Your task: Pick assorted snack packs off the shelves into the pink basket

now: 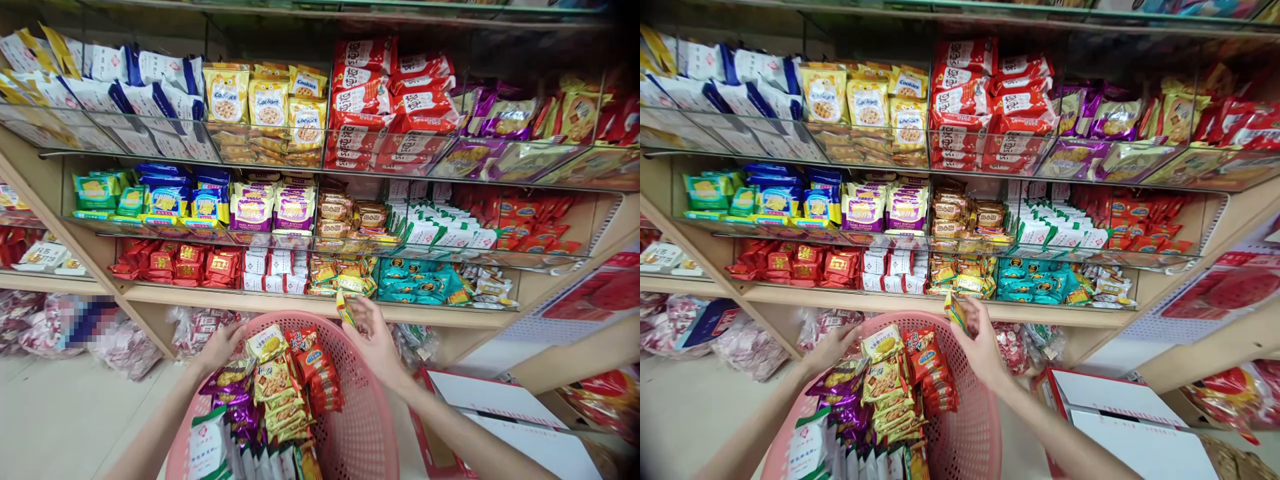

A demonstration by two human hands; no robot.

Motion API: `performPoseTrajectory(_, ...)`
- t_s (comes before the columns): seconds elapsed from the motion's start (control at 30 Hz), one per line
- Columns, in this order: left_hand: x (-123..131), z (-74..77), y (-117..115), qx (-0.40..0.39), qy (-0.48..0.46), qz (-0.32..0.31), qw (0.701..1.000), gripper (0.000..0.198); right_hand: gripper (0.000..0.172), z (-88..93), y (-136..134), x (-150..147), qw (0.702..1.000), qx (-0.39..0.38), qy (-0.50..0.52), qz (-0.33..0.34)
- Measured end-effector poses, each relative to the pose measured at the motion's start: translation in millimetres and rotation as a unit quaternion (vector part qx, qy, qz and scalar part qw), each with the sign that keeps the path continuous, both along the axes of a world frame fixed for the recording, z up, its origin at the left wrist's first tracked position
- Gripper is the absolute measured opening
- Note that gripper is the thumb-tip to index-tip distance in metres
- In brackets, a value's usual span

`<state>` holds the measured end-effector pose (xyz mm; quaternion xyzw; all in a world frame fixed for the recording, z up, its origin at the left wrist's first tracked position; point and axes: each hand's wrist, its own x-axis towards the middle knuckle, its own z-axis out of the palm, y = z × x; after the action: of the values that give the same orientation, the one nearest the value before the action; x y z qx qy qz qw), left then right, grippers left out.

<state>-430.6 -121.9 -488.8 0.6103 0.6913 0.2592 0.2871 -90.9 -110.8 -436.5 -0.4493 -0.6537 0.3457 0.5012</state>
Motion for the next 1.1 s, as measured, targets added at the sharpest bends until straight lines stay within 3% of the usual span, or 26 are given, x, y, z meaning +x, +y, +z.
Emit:
performPoseTrajectory(0.13, 3.4, 5.0, -2.3, 0.006, 0.028, -0.023, 0.999, 0.055, 0.048, 0.3, -60.4, -1.4, 0.956, -0.261, 0.084, 0.106)
performPoseTrajectory(0.27, 2.8, 3.5, -3.0, 0.007, 0.047, -0.018, 0.999, 0.058, 0.041, -9.7, -94.6, 1.1, 0.905, -0.39, 0.012, 0.172)
performPoseTrajectory(0.37, 2.4, 2.2, -3.1, 0.005, 0.052, -0.018, 0.998, 0.059, 0.038, -29.9, -107.6, -0.3, 0.897, -0.382, -0.088, 0.205)
performPoseTrajectory(0.53, 1.4, 1.6, -3.5, 0.009, 0.047, -0.015, 0.999, 0.059, 0.037, -65.7, -117.6, -9.4, 0.877, -0.3, -0.303, 0.222)
performPoseTrajectory(0.77, 2.4, 3.4, -4.9, 0.007, 0.041, -0.018, 0.999, 0.059, 0.043, -81.0, -122.7, -33.0, 0.829, -0.232, -0.474, 0.183)
performPoseTrajectory(0.9, 4.0, 4.9, -5.2, 0.009, 0.047, -0.016, 0.999, 0.057, 0.051, -89.9, -125.2, -40.6, 0.821, -0.247, -0.481, 0.185)
performPoseTrajectory(1.1, 2.6, 3.5, -5.2, 0.017, 0.058, -0.029, 0.998, 0.055, 0.065, -105.3, -126.9, -40.9, 0.854, -0.299, -0.385, 0.183)
